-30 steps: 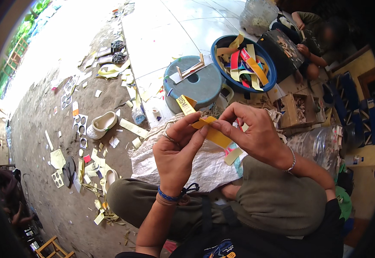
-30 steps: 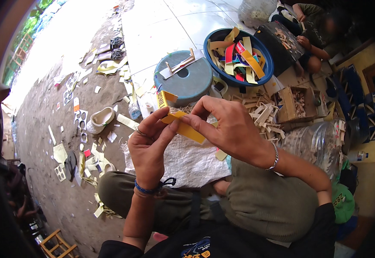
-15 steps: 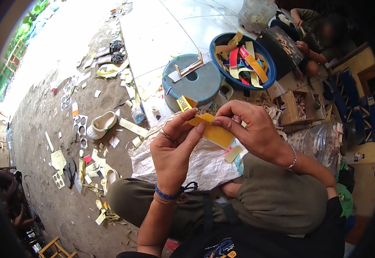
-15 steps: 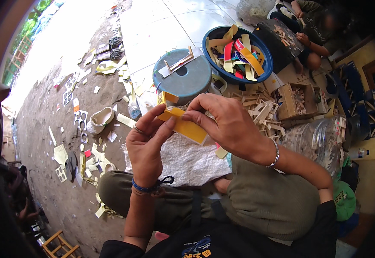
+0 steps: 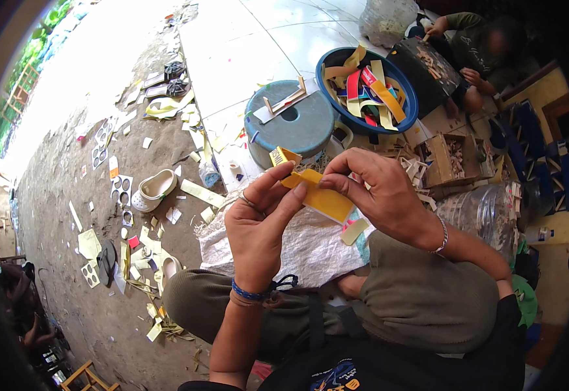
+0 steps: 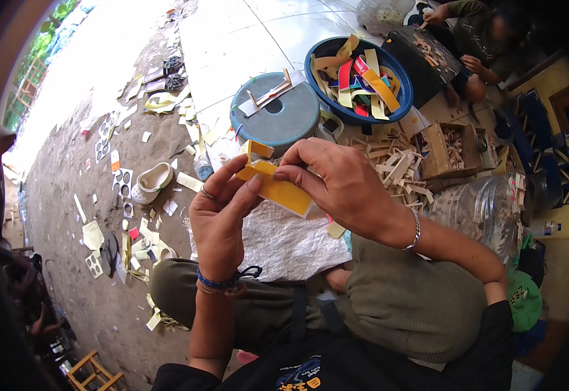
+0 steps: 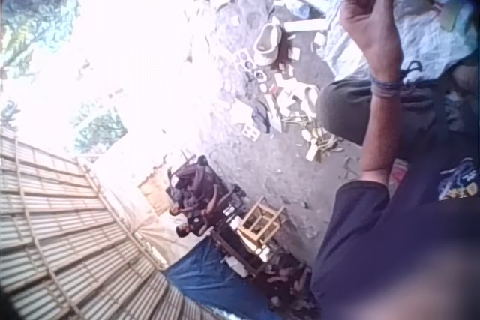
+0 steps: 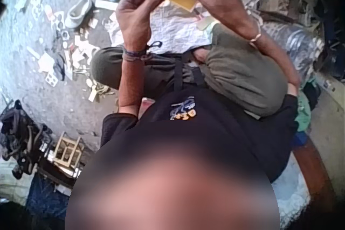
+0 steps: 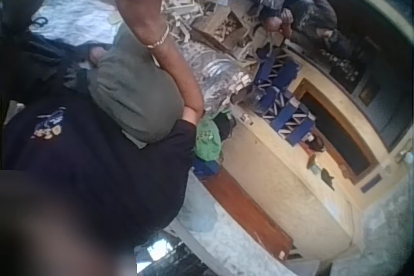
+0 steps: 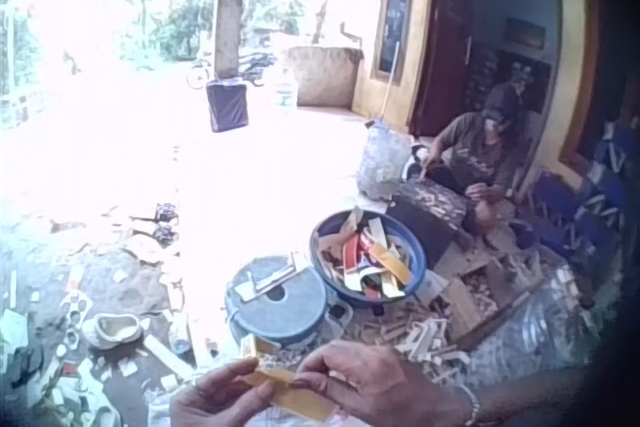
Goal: The person folds a yellow printed cardboard strip into an L-shaped frame and trims it with scissors. They then attach a small white foam piece to the frame and continue folding and cutting to refine the shape.
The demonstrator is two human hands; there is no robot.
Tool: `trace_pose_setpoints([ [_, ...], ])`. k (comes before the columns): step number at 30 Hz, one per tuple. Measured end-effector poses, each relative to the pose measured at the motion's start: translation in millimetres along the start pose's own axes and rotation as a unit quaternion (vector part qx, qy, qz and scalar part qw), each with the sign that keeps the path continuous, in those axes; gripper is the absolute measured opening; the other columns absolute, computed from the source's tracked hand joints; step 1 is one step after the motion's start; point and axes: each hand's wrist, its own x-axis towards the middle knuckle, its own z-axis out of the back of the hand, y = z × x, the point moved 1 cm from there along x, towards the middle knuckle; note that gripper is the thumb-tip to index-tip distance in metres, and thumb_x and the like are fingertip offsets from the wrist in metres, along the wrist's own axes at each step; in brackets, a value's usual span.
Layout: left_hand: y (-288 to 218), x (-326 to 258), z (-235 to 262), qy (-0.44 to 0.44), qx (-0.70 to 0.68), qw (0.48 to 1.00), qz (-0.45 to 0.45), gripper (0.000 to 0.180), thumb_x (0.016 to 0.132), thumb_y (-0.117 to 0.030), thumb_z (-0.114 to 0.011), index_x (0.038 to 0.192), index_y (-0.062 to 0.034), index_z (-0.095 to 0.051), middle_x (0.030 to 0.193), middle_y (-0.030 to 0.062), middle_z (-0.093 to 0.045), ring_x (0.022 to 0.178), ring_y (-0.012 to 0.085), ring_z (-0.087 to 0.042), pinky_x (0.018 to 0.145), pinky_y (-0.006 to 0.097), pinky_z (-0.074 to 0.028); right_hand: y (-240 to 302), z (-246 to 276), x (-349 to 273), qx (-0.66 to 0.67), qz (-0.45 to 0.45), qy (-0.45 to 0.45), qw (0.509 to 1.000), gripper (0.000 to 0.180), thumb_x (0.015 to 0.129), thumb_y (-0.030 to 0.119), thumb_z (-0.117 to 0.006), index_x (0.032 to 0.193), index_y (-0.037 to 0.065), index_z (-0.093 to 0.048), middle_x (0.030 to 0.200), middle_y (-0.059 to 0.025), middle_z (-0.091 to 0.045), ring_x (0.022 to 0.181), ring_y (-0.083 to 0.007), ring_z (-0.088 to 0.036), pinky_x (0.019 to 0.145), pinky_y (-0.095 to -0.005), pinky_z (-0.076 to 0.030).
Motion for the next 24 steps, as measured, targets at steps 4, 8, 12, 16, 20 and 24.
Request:
trace_pose_setpoints([
  [4, 0.5, 0.6, 0.5, 0.001, -0.004, 1.000, 0.001, 0.042, 0.092, 0.003, -0.075, 0.132, 0.0048, -0.064, 0.112, 0.0128, -0.074, 0.101, 0.0141, -0.070, 0.092, 0.027, -0.057, 0.2, 0.3, 0.4, 0.001, -0.004, 0.002, 1.000, 0.020, 0.097, 0.020, -0.071, 0.098, 0.001, -0.068, 0.088, -0.0144, -0.070, 0.077, -0.0305, -0.071, 0.067, -0.0394, -0.054],
  [8, 0.4, 0.7, 0.3, -0.003, -0.008, 1.000, 0.004, 0.042, 0.092, 0.002, -0.075, 0.132, 0.0046, -0.064, 0.110, 0.0123, -0.074, 0.100, 0.0143, -0.070, 0.090, 0.027, -0.057, -0.4, 0.3, -0.5, 0.000, -0.009, 0.004, 1.000, 0.019, 0.097, 0.019, -0.071, 0.098, 0.001, -0.068, 0.088, -0.0146, -0.070, 0.078, -0.0302, -0.071, 0.068, -0.0391, -0.054],
  [12, -1.9, 1.1, 1.5, -0.012, -0.009, 1.000, 0.015, 0.042, 0.093, 0.000, -0.074, 0.133, 0.0045, -0.063, 0.107, 0.0111, -0.074, 0.099, 0.0145, -0.071, 0.089, 0.029, -0.059, -3.9, -0.3, -1.8, 0.057, -0.043, 0.036, 0.997, 0.020, 0.097, 0.019, -0.072, 0.107, 0.002, -0.069, 0.095, -0.0073, -0.070, 0.078, -0.0154, -0.065, 0.066, -0.0298, -0.050],
  [16, -5.5, 2.3, 4.8, -0.017, -0.023, 0.999, 0.021, 0.043, 0.093, -0.002, -0.074, 0.134, 0.0044, -0.061, 0.105, 0.0100, -0.074, 0.099, 0.0151, -0.071, 0.089, 0.030, -0.060, -5.0, -2.2, -1.9, 0.091, -0.037, 0.065, 0.993, 0.025, 0.097, 0.018, -0.072, 0.115, 0.002, -0.067, 0.104, -0.0066, -0.068, 0.086, -0.0109, -0.064, 0.068, -0.0263, -0.050],
  [20, -5.5, 2.9, 5.3, -0.016, -0.023, 1.000, 0.014, 0.043, 0.094, -0.003, -0.074, 0.134, 0.0043, -0.061, 0.106, 0.0103, -0.074, 0.099, 0.0155, -0.072, 0.089, 0.030, -0.060, -4.0, 1.0, -4.1, 0.137, -0.106, 0.095, 0.980, 0.029, 0.097, 0.018, -0.072, 0.120, 0.001, -0.066, 0.106, -0.0064, -0.068, 0.093, -0.0098, -0.064, 0.070, -0.0258, -0.051],
  [24, -5.5, 3.1, 5.8, -0.014, -0.011, 1.000, 0.003, 0.041, 0.094, -0.004, -0.074, 0.133, 0.0044, -0.062, 0.108, 0.0110, -0.074, 0.099, 0.0153, -0.071, 0.088, 0.030, -0.060, -4.1, 1.5, -2.0, 0.147, -0.095, 0.110, 0.978, 0.033, 0.097, 0.018, -0.073, 0.124, 0.001, -0.066, 0.107, -0.0068, -0.068, 0.095, -0.0098, -0.064, 0.072, -0.0256, -0.052],
])
